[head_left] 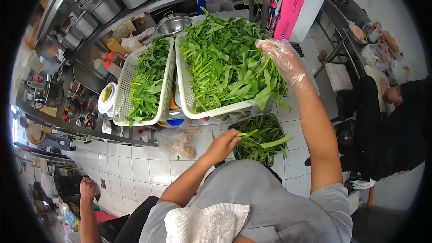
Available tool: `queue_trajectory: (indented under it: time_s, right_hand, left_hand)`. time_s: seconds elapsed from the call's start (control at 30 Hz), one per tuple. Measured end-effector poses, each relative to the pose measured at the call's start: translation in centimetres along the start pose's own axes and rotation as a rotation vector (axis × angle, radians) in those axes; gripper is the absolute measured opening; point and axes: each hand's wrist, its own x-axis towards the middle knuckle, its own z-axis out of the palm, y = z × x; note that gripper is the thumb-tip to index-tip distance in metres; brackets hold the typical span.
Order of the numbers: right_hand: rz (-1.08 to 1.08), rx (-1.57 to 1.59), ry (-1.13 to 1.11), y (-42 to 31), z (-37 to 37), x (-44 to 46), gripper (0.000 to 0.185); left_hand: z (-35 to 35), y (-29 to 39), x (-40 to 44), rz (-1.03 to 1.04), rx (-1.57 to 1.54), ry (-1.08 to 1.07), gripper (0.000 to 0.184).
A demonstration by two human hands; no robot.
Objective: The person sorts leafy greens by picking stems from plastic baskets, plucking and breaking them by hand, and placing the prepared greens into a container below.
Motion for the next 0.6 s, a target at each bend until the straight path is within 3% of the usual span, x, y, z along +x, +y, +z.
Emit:
queue_trajectory:
  time_s: [0.07, 0.13, 0.2, 0.23, 0.27, 0.33, 0.4, 0.47, 0.5, 0.6]
  right_hand:
    - [0.144, 0.111, 0.082, 0.2, 0.1, -0.3, 0.022]
    - [0.098, 0.095, 0.147, 0.4, 0.1, -0.7, 0.02]
    - [-0.056, 0.179, 0.192, 0.9, -0.6, -0.7, 0.022]
    - [-0.05, 0.226, 0.211, 0.5, -1.0, -0.8, 0.022]
    - [-0.047, 0.224, 0.212, 0.7, -1.5, -1.0, 0.022]
    - [-0.068, 0.282, 0.318, 1.2, -2.4, -1.4, 0.03]
    - [-0.076, 0.281, 0.358, 1.4, -3.2, -1.7, 0.034]
    - [-0.068, 0.804, 0.223, 1.8, -4.2, -2.0, 0.03]
    - [-0.029, 0.763, 0.335, 1.2, -4.2, -2.3, 0.026]
    - [-0.118, 0.948, 0.305, 2.1, -4.9, -1.7, 0.02]
  left_hand:
    - [3.4, -2.8, 1.3, 0.072, 0.037, 0.004, 0.024]
    - [4.1, -2.2, 1.7, 0.142, 0.073, 0.007, 0.027]
    - [3.9, -0.6, 2.4, 0.335, 0.488, 0.112, 0.037]
    - [2.7, 0.6, 3.0, 0.372, 0.427, 0.125, 0.038]
    - [1.0, 1.9, 3.6, 0.372, 0.424, 0.124, 0.038]
    - [-2.9, 4.3, 4.8, 0.289, 0.108, 0.176, 0.029]
    - [-6.3, 5.6, 6.5, 0.232, 0.208, 0.349, 0.024]
    - [-8.4, 5.6, 8.5, 0.083, 0.111, 0.402, 0.027]
    - [-8.9, 5.3, 9.7, 0.085, 0.111, 0.403, 0.027]
    - [-8.4, 3.0, 12.2, 0.235, 0.371, 0.375, 0.035]
